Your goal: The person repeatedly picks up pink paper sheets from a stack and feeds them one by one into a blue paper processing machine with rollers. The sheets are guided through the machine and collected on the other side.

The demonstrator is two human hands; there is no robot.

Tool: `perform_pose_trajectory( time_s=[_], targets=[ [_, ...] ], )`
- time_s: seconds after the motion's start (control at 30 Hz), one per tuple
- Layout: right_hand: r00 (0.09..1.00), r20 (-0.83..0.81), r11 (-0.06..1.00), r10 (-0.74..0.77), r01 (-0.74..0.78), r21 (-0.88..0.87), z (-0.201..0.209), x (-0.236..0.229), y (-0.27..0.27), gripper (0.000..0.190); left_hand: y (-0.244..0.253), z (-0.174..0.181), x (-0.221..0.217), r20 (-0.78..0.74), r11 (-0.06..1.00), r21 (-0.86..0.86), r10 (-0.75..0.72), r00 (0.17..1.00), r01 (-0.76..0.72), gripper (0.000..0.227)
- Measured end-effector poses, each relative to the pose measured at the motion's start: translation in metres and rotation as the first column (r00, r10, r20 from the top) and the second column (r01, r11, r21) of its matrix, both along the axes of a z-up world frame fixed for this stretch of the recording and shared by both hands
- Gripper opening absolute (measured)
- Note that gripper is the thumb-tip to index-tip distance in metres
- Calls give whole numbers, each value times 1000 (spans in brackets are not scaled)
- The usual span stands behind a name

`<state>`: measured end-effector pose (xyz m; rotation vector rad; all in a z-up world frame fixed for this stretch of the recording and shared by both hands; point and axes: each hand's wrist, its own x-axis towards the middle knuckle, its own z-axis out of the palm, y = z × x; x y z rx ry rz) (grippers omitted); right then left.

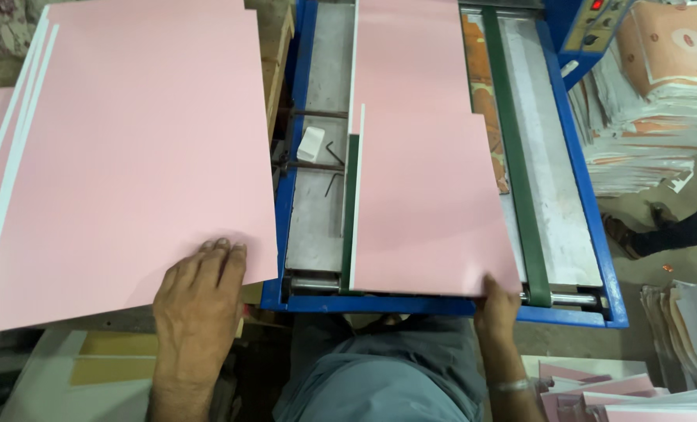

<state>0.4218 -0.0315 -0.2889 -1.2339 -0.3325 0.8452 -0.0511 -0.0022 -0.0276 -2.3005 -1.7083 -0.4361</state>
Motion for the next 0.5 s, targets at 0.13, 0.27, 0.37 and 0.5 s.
perform_pose_trajectory(
  time_s=[0.13,0.27,0.37,0.5],
  targets=[
    [1000,-29,995,8,-11,-103,-9,-15,-53,37,4,-3,0,-21,984,174,50,999,-45,49],
    [997,-4,992,73,-73,-104,-4,-27,-67,34,-2,-4,-1,41,993,103,50,998,-54,56],
    [997,42,997,69,-68,-31,-7,-26,-41,35,-3,1,0,95,996,69,46,994,-53,70],
    [993,107,998,57,-52,-45,-11,-15,-5,35,-9,0,3,84,995,56,78,993,-83,63]
  ],
)
